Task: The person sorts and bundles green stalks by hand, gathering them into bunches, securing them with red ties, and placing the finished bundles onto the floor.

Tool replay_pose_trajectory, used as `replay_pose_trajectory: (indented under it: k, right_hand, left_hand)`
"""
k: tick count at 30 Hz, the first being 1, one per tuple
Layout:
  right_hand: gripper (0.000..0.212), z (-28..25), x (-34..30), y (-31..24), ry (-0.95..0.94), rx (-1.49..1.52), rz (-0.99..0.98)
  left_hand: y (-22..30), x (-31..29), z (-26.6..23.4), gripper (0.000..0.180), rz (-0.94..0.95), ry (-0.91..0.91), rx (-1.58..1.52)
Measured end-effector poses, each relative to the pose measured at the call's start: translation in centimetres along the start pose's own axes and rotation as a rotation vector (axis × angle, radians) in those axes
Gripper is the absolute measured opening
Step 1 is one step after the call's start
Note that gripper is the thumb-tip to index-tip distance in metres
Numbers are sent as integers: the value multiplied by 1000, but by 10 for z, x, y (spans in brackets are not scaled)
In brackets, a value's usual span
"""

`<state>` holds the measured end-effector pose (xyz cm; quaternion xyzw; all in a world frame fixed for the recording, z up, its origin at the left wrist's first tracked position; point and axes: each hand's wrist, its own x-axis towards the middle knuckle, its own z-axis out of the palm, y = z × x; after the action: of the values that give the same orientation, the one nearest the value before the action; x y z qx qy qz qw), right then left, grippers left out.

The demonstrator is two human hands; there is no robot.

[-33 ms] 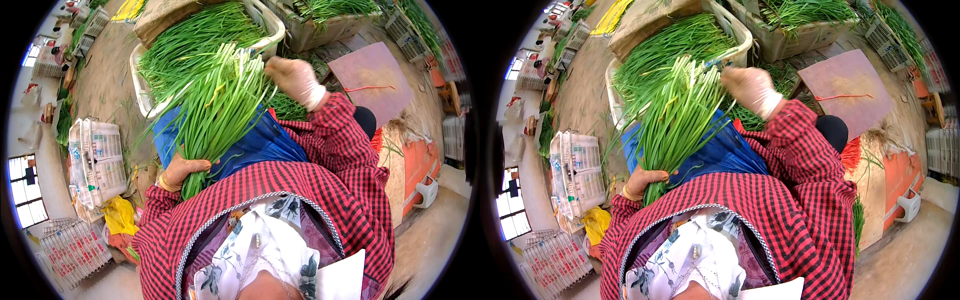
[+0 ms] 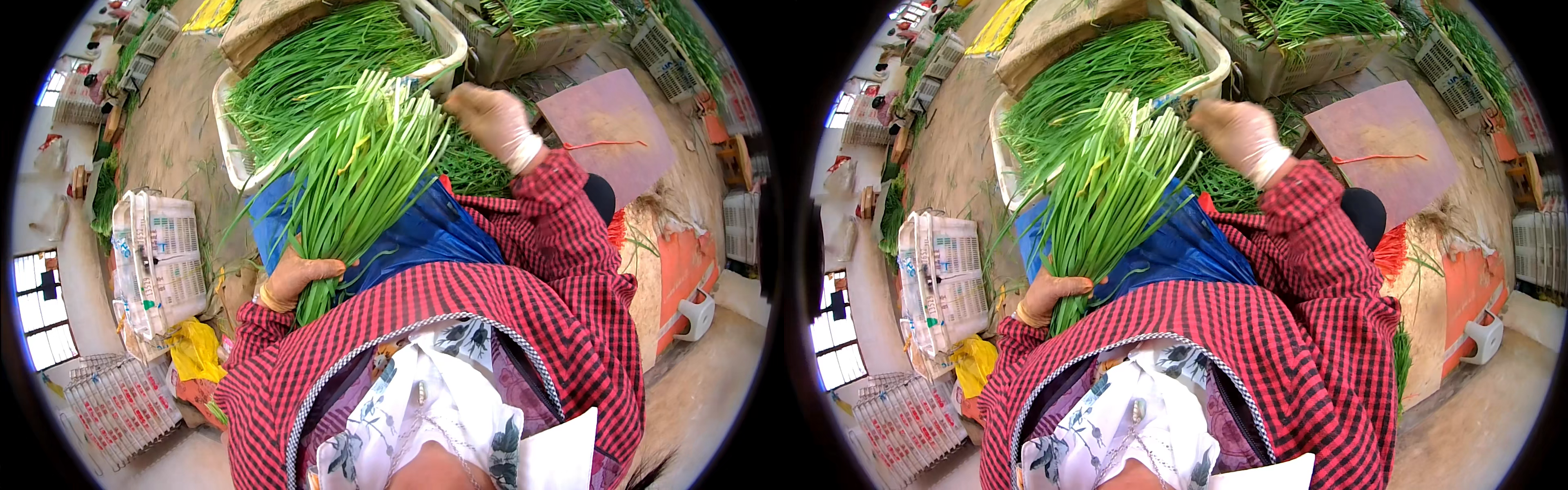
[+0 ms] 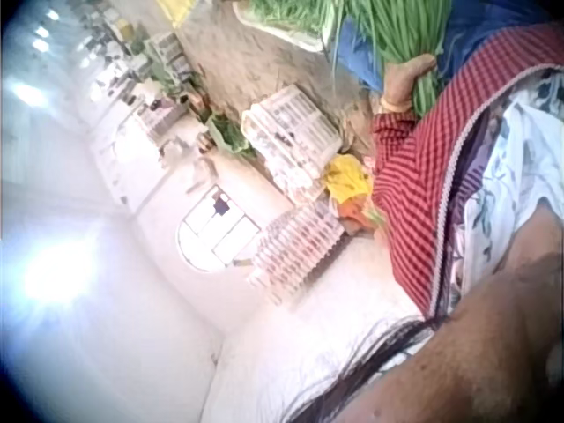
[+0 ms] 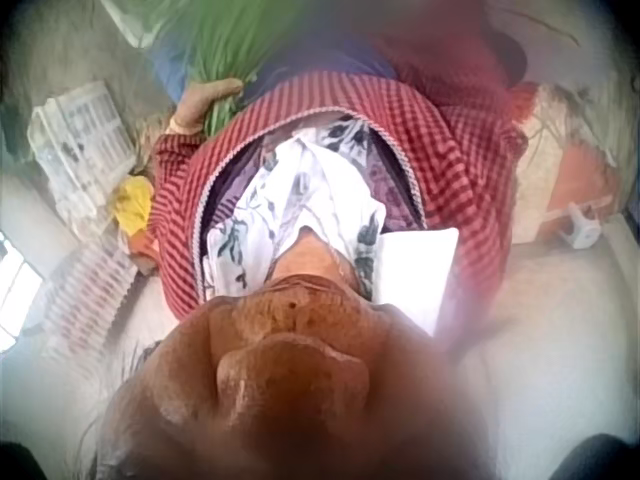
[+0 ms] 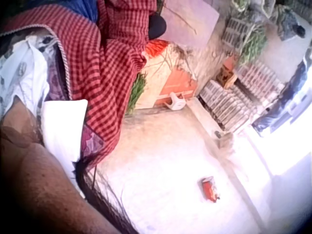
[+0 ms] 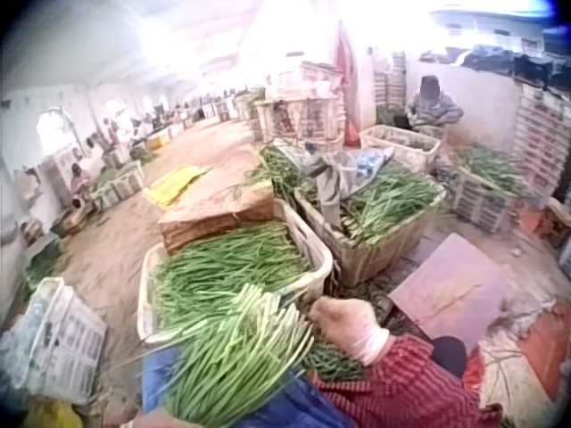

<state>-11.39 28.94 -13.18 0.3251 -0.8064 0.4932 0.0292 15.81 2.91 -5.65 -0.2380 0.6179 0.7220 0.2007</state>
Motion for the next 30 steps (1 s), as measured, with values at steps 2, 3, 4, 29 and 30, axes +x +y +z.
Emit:
replay_pose_trajectory:
  k: [2,3,4,29,30]
  right_hand:
    - [18,-33,8,34,6,-225,342]
    - [23,-50,17,39,-191,-458,528]
    - [27,-47,10,39,-127,-340,306]
    - [52,-17,-7,-36,-326,-51,234]
    - [49,-4,-3,-44,-370,-91,199]
  left_hand:
    - [3,3,3,57,-12,20,34]
    - [1,2,2,57,5,32,38]
    - [-2,2,1,57,22,43,44]
    - [-5,19,5,66,-58,103,321]
    - [-9,21,6,65,-53,116,304]
